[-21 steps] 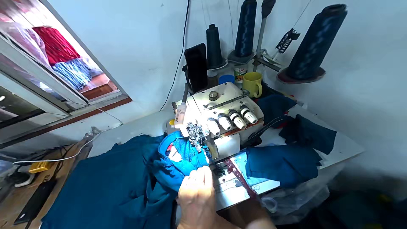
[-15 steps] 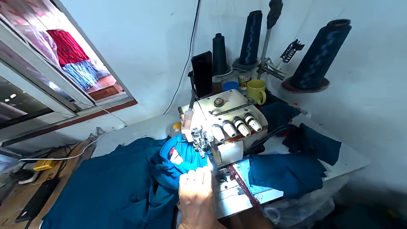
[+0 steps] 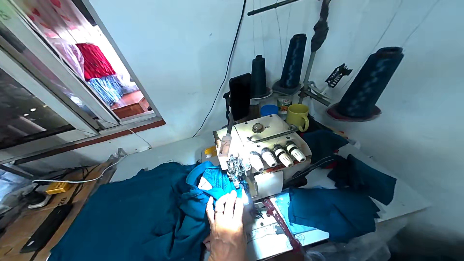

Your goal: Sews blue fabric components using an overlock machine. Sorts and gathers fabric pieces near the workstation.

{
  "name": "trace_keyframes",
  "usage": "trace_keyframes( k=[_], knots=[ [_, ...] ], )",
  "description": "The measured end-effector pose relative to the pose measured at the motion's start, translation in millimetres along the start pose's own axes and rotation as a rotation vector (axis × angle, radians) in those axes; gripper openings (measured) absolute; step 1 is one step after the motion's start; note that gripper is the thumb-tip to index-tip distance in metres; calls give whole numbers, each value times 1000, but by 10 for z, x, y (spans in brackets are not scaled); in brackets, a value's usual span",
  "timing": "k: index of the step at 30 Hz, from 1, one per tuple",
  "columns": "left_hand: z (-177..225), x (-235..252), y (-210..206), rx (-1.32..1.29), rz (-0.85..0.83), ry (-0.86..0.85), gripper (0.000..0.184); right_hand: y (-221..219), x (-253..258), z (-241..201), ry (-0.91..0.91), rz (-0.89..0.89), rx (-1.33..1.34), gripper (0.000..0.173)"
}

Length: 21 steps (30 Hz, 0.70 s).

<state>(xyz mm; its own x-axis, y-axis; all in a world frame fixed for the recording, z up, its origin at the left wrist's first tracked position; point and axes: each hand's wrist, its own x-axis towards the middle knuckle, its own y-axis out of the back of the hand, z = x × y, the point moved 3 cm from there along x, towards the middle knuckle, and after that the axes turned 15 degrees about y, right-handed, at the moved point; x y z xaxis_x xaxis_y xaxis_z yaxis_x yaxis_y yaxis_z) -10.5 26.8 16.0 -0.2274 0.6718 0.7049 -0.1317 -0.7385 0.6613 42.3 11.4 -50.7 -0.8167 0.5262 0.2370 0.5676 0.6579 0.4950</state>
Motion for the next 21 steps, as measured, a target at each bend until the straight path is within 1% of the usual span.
trace_keyframes(
  k=[2,3,4,5,6,8,9,11,13,15,17,19,21],
  knots=[
    [5,3,12,-8,1,5,25,48,16,-69,-9,-41,-1,41],
    [-10,-2,-7,-15,10,8,25,32,3,-58,4,-23,9,41],
    [-37,-16,-39,-27,21,10,26,-7,-28,-27,26,60,32,39],
    [-61,-30,-63,-42,25,17,26,-58,-70,17,62,235,55,33],
    [-58,-24,-53,-51,16,16,26,-40,-108,18,60,394,97,30],
    [-83,-21,-48,-70,-37,17,26,136,-194,23,72,712,47,23],
    [-95,-19,-47,-81,-48,17,26,300,-254,85,75,850,3,20],
    [-106,-19,-50,-79,-46,9,25,762,-431,283,31,1061,-123,21],
    [-101,-19,-55,-62,-40,1,25,1285,-594,486,-108,1207,-180,30],
    [-91,-14,-54,-46,-21,-5,26,1703,-647,686,-253,1285,-65,35],
    [-86,-8,-48,-44,-17,-6,25,1954,-617,862,-324,1302,135,33],
    [-91,-1,-33,-60,-31,-4,23,2058,-566,970,-314,1285,276,26],
    [-98,-2,-26,-63,-28,1,21,2090,-539,1022,-275,1262,292,19]
  ],
)
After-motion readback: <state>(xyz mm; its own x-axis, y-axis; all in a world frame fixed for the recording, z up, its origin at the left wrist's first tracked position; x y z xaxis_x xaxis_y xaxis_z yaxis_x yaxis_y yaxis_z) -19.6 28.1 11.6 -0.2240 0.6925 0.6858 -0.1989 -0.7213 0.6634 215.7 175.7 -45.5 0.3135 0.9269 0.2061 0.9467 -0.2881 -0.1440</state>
